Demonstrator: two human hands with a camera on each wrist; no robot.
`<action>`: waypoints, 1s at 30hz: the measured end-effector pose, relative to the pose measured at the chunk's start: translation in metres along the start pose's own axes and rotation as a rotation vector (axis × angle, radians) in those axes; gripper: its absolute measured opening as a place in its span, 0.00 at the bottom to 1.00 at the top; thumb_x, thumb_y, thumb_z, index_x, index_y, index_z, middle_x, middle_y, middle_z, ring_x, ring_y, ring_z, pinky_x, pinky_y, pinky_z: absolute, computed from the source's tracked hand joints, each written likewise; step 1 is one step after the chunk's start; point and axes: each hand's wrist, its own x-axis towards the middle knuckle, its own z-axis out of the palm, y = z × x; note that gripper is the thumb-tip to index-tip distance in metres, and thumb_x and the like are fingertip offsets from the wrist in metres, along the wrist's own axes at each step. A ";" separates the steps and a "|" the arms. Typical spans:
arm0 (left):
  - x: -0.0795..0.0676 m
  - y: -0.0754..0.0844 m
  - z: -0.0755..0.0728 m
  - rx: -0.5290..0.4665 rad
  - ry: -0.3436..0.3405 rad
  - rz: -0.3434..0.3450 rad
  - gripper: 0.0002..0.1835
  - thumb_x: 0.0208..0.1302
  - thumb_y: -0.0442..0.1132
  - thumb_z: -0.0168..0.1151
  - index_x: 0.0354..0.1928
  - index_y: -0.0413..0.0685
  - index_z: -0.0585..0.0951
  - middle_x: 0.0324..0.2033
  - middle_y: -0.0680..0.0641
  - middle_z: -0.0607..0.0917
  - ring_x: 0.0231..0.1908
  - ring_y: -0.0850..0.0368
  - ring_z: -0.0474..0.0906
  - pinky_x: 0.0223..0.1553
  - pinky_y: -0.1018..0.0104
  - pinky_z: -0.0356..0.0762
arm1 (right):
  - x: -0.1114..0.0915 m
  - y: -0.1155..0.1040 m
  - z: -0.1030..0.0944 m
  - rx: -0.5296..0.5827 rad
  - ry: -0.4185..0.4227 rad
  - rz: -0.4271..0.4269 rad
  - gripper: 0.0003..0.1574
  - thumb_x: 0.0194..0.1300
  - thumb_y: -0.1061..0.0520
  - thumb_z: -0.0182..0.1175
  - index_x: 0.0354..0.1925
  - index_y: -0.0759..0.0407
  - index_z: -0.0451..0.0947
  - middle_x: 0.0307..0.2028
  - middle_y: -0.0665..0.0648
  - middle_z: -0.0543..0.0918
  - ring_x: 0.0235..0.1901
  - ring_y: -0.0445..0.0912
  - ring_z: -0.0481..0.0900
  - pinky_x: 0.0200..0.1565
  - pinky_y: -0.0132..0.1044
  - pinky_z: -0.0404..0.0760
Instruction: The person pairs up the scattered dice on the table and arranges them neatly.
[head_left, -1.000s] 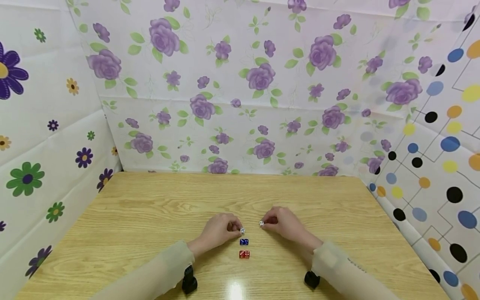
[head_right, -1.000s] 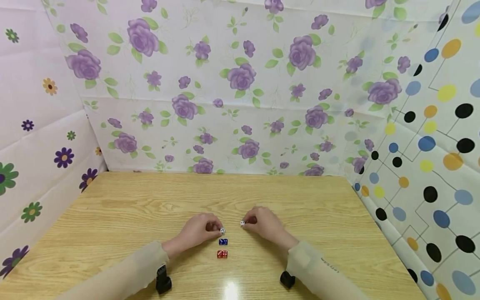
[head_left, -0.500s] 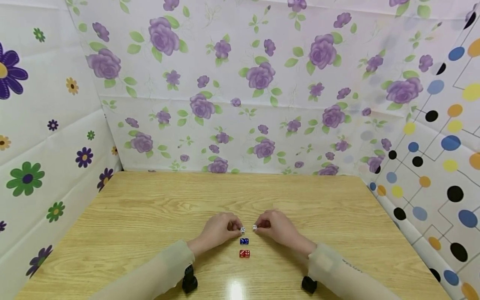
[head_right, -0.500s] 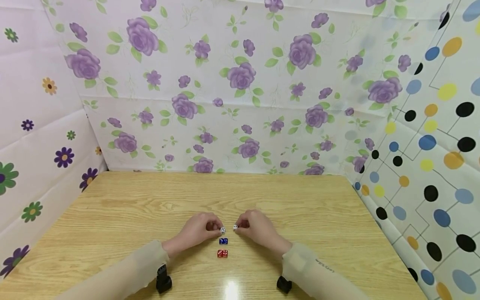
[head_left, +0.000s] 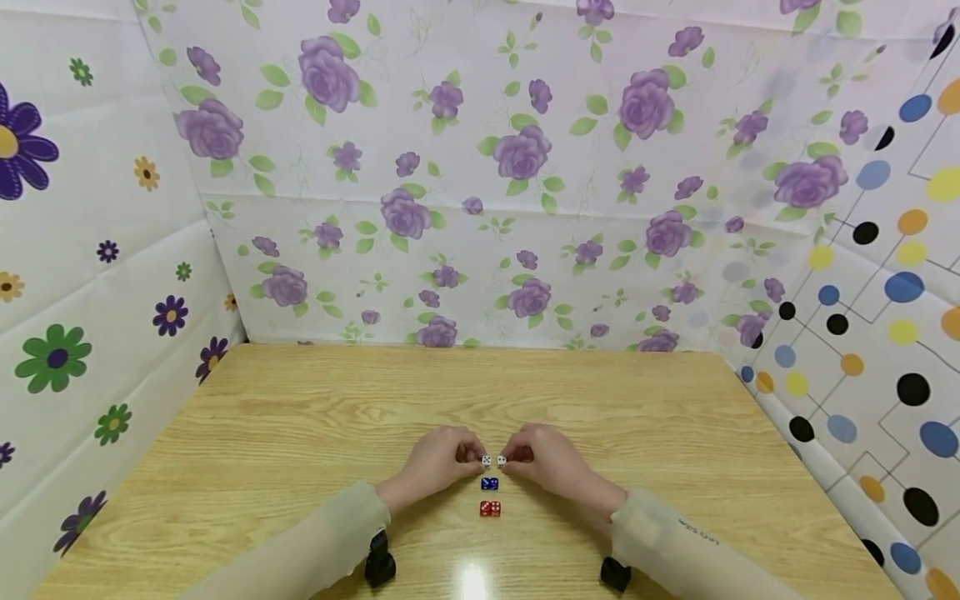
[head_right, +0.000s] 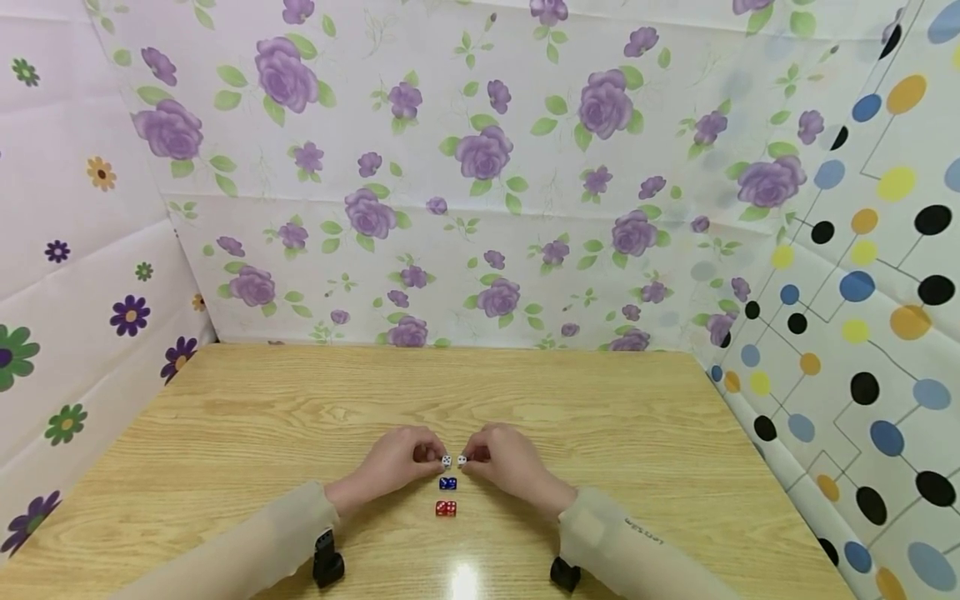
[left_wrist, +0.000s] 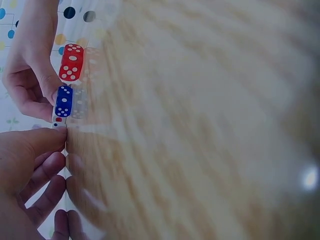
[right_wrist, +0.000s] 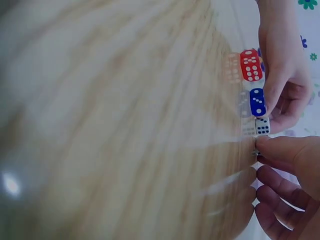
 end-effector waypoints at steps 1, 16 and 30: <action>0.000 0.000 0.000 -0.001 -0.001 0.000 0.04 0.59 0.42 0.72 0.35 0.56 0.86 0.26 0.59 0.80 0.26 0.70 0.70 0.30 0.74 0.69 | 0.000 -0.001 0.001 -0.005 0.000 -0.005 0.05 0.59 0.49 0.71 0.34 0.47 0.87 0.29 0.43 0.83 0.28 0.33 0.76 0.32 0.25 0.75; 0.001 -0.001 0.000 -0.025 -0.010 0.007 0.04 0.58 0.41 0.72 0.34 0.54 0.85 0.27 0.58 0.82 0.25 0.71 0.71 0.29 0.74 0.70 | 0.004 -0.005 0.005 -0.007 0.002 -0.021 0.06 0.58 0.50 0.72 0.35 0.47 0.87 0.29 0.44 0.83 0.29 0.35 0.76 0.32 0.25 0.74; 0.001 -0.001 0.000 -0.024 -0.016 0.009 0.04 0.58 0.40 0.72 0.34 0.54 0.85 0.27 0.57 0.82 0.26 0.70 0.71 0.30 0.74 0.70 | 0.004 -0.007 0.003 0.000 -0.007 -0.014 0.06 0.59 0.50 0.71 0.36 0.48 0.87 0.28 0.45 0.83 0.28 0.35 0.75 0.31 0.25 0.72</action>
